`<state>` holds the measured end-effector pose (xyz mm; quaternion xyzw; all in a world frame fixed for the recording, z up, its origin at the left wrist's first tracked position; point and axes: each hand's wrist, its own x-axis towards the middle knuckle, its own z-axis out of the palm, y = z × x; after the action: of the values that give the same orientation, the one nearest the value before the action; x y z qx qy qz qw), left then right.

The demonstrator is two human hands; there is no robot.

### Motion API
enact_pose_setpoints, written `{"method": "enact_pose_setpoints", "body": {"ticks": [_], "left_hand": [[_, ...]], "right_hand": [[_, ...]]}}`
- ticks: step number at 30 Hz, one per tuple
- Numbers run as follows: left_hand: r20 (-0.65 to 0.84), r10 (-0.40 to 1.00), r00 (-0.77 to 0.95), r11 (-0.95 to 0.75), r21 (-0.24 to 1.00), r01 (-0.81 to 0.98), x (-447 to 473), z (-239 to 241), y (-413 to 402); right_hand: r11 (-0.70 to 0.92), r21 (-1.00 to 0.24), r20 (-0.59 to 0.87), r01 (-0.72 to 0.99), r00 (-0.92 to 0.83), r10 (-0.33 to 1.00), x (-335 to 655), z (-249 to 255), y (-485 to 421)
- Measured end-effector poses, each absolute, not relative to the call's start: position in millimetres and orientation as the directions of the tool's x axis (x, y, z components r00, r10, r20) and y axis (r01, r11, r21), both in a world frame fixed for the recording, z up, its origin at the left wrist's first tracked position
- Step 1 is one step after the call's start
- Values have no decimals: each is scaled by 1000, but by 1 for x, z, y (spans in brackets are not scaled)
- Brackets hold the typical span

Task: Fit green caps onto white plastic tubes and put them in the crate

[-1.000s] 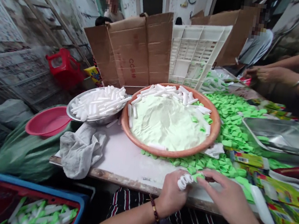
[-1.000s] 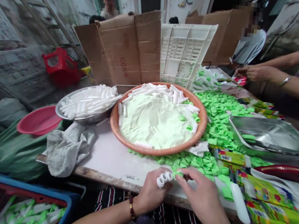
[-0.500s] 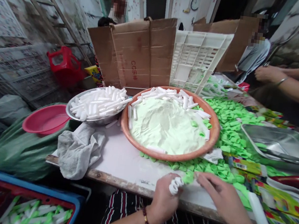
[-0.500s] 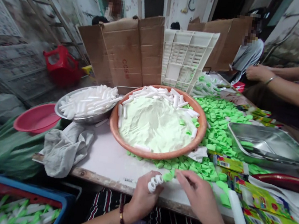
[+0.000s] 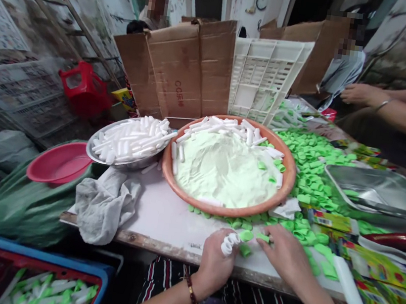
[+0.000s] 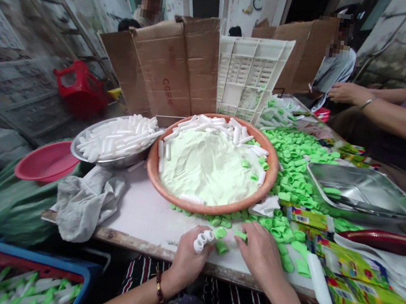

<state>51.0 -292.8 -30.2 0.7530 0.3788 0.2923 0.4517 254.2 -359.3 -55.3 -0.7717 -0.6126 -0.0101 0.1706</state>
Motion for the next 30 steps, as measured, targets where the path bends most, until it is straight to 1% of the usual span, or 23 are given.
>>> {"method": "enact_pose_setpoints", "body": {"ticks": [3, 7, 9, 11, 14, 19, 21, 22, 26, 30], "left_hand": [[107, 827, 551, -313, 903, 294, 51, -30, -293], [126, 828, 546, -323, 903, 282, 47, -34, -293], [132, 826, 548, -334, 898, 286, 47, -36, -292], [129, 823, 554, -342, 891, 300, 47, -36, -292], [113, 824, 555, -328, 894, 304, 48, -36, -292], [80, 847, 526, -257, 927, 272, 47, -34, -290], [110, 858, 501, -272, 925, 263, 45, -34, -290], [132, 857, 499, -290, 923, 254, 44, -33, -290], [189, 809, 556, -359, 908, 214, 40, -32, -289], [211, 726, 655, -437, 876, 203, 41, -35, -286]], "right_hand": [[-201, -306, 247, 931, 281, 927, 252, -55, -363], [-181, -426, 324, 886, 337, 884, 240, -59, -370], [-198, -481, 338, 854, 389, 857, 232, -60, -373], [-242, -532, 300, 811, 449, 842, 228, -57, -376], [-302, -640, 212, 706, 541, 814, 230, -43, -377], [-261, -828, 149, 496, 644, 750, 220, -6, -378], [-226, -860, 140, 458, 636, 759, 204, 1, -376], [-206, -861, 150, 466, 618, 772, 195, 2, -375], [-122, -817, 204, 563, 481, 852, 174, -2, -369], [-95, -788, 141, 608, 329, 934, 182, 1, -367]]}}
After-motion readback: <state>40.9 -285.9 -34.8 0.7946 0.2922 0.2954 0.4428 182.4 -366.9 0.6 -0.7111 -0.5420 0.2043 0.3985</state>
